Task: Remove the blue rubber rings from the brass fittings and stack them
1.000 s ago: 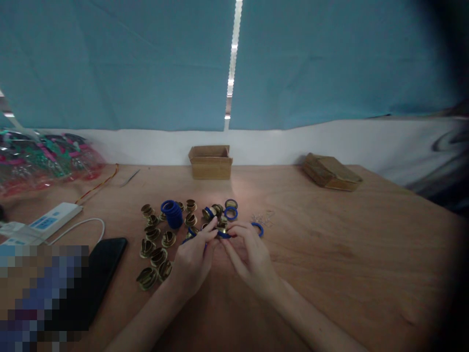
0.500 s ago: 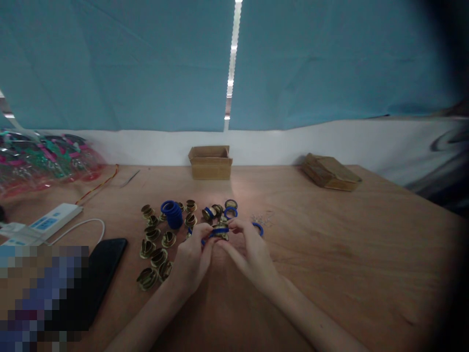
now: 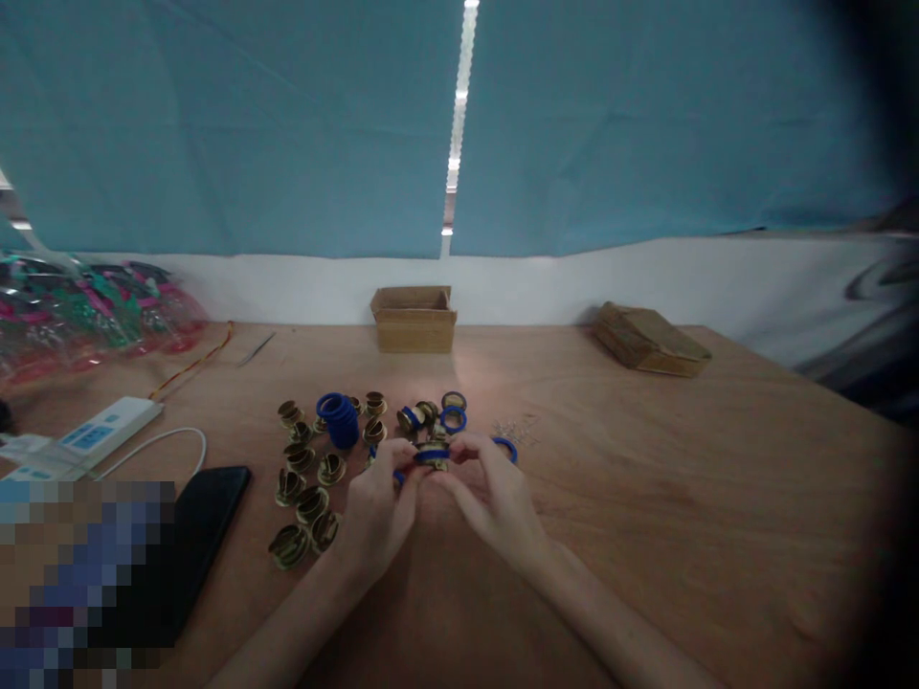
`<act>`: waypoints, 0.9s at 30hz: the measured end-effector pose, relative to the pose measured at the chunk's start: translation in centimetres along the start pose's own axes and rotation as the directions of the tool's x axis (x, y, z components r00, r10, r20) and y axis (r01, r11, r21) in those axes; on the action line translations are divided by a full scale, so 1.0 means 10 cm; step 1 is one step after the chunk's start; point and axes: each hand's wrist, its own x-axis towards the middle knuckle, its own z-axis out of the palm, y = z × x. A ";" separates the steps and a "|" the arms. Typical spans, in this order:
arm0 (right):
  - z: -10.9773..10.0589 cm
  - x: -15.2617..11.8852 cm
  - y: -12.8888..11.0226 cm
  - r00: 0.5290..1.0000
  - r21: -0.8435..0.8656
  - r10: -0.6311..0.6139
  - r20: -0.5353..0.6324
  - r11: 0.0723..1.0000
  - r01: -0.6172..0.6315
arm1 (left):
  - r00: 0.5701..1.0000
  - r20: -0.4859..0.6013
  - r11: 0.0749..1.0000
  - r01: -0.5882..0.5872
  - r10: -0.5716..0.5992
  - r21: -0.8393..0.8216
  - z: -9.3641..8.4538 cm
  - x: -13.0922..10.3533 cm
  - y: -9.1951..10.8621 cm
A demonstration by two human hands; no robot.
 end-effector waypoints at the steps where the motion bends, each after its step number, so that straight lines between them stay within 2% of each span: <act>1: 0.00 0.00 0.00 1.000 0.002 -0.002 0.001 1.000 0.002 | 1.000 -0.002 1.000 0.001 -0.001 -0.004 0.00 0.00 0.00; 9: -0.02 0.01 -0.02 1.000 0.044 -0.001 -0.012 0.999 0.002 | 0.998 -0.008 0.998 -0.059 0.059 0.024 0.00 -0.04 -0.03; 13: -0.01 0.05 -0.06 0.994 0.179 0.111 0.007 0.978 -0.110 | 1.000 0.025 0.999 0.014 -0.013 -0.034 -0.02 -0.02 0.02; 15: 0.00 0.08 -0.10 0.973 0.339 0.226 0.052 0.912 -0.230 | 0.993 0.062 0.990 0.103 -0.097 -0.093 -0.02 0.00 0.05; 18: 0.01 0.12 -0.10 0.923 0.520 0.350 0.160 0.764 -0.381 | 0.971 0.115 0.951 0.229 -0.209 -0.207 -0.01 0.02 0.08; 24: 0.01 0.14 0.07 0.833 0.605 0.438 0.337 0.577 -0.548 | 0.916 0.145 0.795 0.397 -0.374 -0.459 0.03 0.08 0.03; 27: 0.01 0.13 0.10 0.817 0.623 0.461 0.347 0.538 -0.568 | 0.888 0.197 0.701 0.450 -0.415 -0.553 0.03 0.10 0.03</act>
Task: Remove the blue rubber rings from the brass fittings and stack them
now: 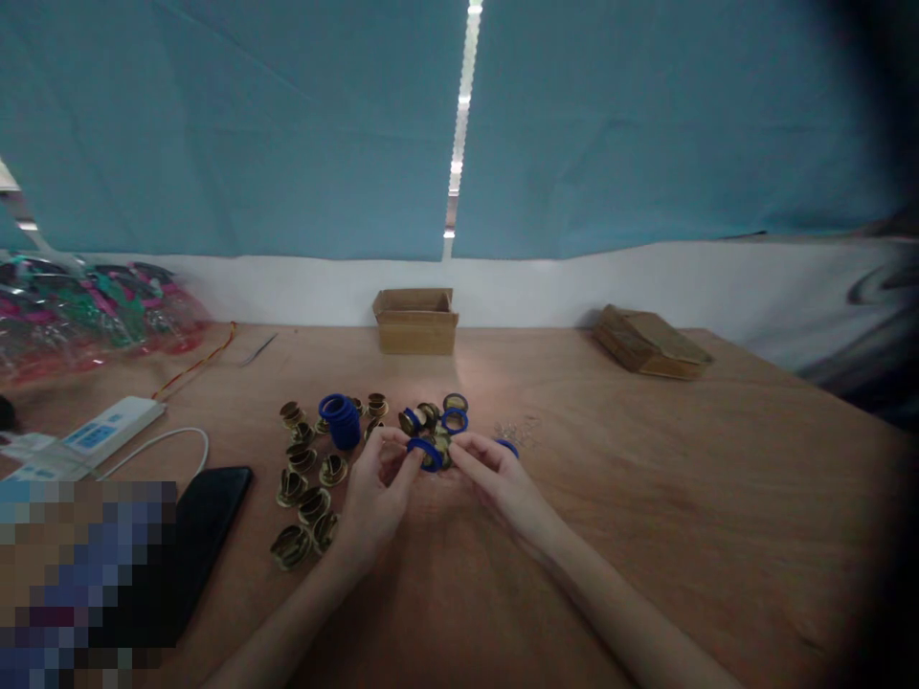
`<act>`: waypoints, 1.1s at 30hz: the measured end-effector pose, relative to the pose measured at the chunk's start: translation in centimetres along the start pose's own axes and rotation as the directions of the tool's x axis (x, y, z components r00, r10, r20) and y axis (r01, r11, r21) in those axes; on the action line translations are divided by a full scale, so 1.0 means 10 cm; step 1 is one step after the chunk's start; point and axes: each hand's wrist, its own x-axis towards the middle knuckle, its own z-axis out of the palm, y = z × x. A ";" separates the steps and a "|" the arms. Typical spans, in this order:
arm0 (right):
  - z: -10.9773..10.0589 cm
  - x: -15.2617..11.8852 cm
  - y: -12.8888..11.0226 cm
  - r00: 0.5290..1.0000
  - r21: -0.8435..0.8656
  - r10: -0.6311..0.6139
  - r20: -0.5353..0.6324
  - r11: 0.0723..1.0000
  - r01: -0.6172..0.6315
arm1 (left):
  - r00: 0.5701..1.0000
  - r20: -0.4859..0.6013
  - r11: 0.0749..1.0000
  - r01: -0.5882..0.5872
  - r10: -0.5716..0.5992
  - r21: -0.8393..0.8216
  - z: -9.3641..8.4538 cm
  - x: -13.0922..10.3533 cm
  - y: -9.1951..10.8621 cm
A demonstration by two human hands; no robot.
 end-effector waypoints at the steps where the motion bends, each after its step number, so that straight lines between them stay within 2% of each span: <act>1: 0.00 0.00 0.00 1.000 0.011 0.001 -0.005 1.000 -0.001 | 1.000 0.012 0.999 0.020 -0.020 -0.029 0.00 0.00 0.01; 9: 0.04 -0.04 -0.07 0.998 0.015 0.015 0.065 1.000 -0.016 | 0.981 0.149 0.979 0.144 -0.122 -0.145 0.01 0.02 0.04; 18: 0.07 -0.06 -0.14 0.999 -0.066 -0.005 0.054 0.998 0.008 | 0.960 0.194 0.970 0.223 -0.201 -0.096 -0.02 0.04 -0.03; 22: 0.06 -0.05 -0.16 0.999 -0.121 -0.032 0.001 0.992 0.032 | 0.966 0.159 0.974 0.216 -0.204 -0.062 -0.03 0.06 -0.02; 25: 0.02 -0.03 -0.18 0.994 -0.140 -0.063 -0.085 0.989 0.050 | 0.960 0.145 0.968 0.247 -0.239 -0.040 -0.06 0.06 0.00; 29: -0.07 0.01 -0.23 0.957 -0.177 -0.145 -0.251 0.979 0.102 | 0.954 0.146 0.962 0.270 -0.262 -0.033 -0.09 0.07 0.01; 33: -0.10 0.01 -0.28 0.931 -0.221 -0.201 -0.304 0.966 0.137 | 0.958 0.080 0.959 0.279 -0.276 -0.038 -0.10 0.08 -0.03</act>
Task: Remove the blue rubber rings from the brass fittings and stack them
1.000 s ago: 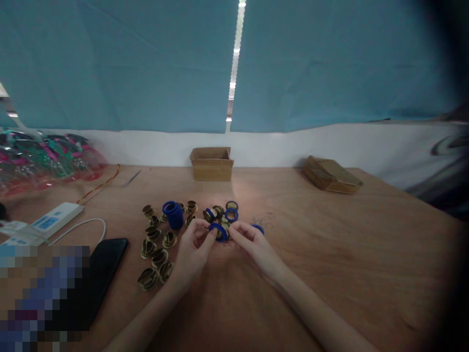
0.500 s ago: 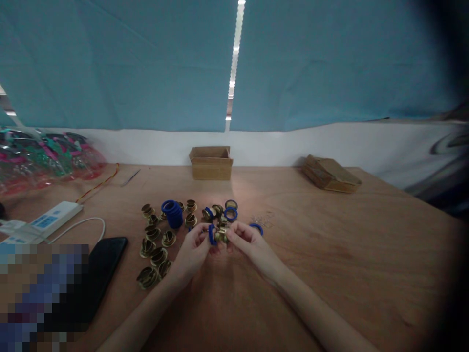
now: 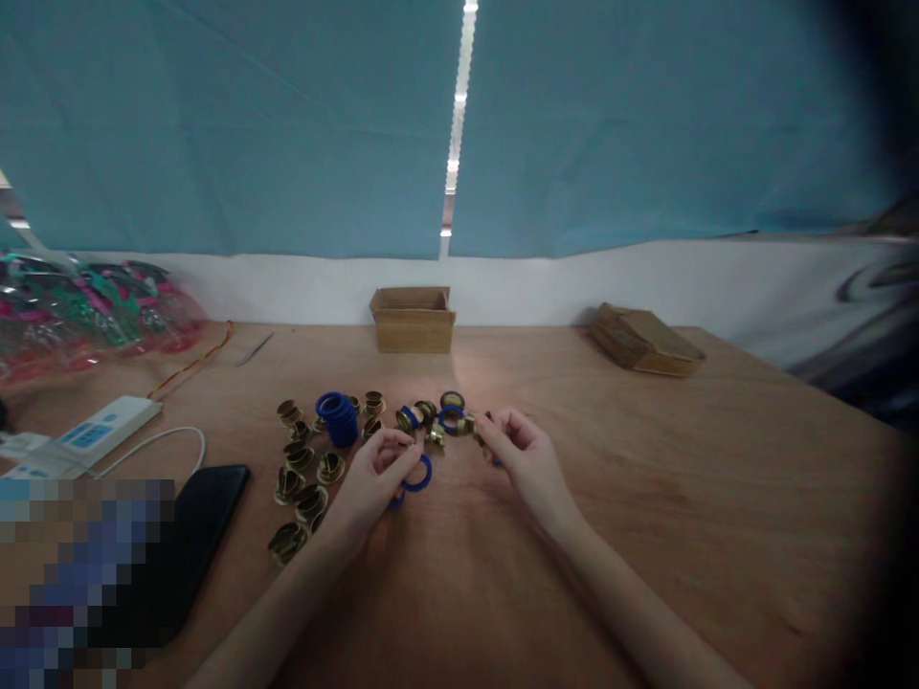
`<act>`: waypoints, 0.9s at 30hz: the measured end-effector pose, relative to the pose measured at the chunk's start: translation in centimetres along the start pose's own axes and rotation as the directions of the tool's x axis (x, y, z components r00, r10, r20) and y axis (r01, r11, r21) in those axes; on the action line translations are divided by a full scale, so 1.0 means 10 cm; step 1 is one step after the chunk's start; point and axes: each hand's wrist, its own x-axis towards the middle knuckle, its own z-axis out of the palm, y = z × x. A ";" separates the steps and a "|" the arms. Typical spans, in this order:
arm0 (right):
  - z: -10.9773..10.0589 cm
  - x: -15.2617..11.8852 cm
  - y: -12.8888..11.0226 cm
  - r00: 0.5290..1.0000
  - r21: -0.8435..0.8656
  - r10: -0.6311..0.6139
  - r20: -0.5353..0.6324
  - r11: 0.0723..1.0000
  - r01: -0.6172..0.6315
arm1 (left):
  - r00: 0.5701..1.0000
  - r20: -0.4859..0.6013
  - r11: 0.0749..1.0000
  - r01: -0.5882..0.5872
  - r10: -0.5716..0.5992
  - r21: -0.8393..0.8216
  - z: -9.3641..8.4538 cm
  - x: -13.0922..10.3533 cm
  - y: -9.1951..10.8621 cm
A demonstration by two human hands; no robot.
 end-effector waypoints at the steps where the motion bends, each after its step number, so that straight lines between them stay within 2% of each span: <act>1: 0.01 -0.01 -0.01 1.000 -0.022 -0.022 -0.001 1.000 0.022 | 1.000 -0.018 1.000 -0.001 0.001 0.003 0.00 0.00 0.00; 3: 0.04 -0.05 -0.03 0.996 -0.088 -0.091 0.013 0.992 0.092 | 0.999 -0.027 1.000 -0.017 0.018 0.013 0.01 0.00 0.01; 7: 0.14 -0.17 -0.04 0.971 -0.249 -0.221 0.096 0.939 0.238 | 0.995 0.073 0.994 -0.072 0.066 0.080 0.02 -0.03 0.08; 14: 0.17 -0.29 0.04 0.897 -0.424 -0.323 0.301 0.797 0.430 | 0.967 0.227 0.976 -0.152 0.114 0.157 0.05 -0.07 0.09; 17: 0.16 -0.30 0.07 0.873 -0.424 -0.323 0.365 0.778 0.464 | 0.961 0.256 0.979 -0.141 0.100 0.147 0.04 -0.07 0.09; 21: 0.15 -0.30 0.07 0.871 -0.449 -0.276 0.407 0.770 0.454 | 0.961 0.263 0.978 -0.135 0.090 0.158 0.03 -0.05 0.09; 25: 0.15 -0.30 0.03 0.863 -0.445 -0.220 0.455 0.783 0.434 | 0.979 0.204 0.984 -0.033 -0.004 0.176 0.02 -0.06 0.08; 27: 0.14 -0.30 0.01 0.853 -0.430 -0.205 0.479 0.793 0.432 | 0.976 0.209 0.985 0.020 -0.057 0.174 0.02 -0.06 0.06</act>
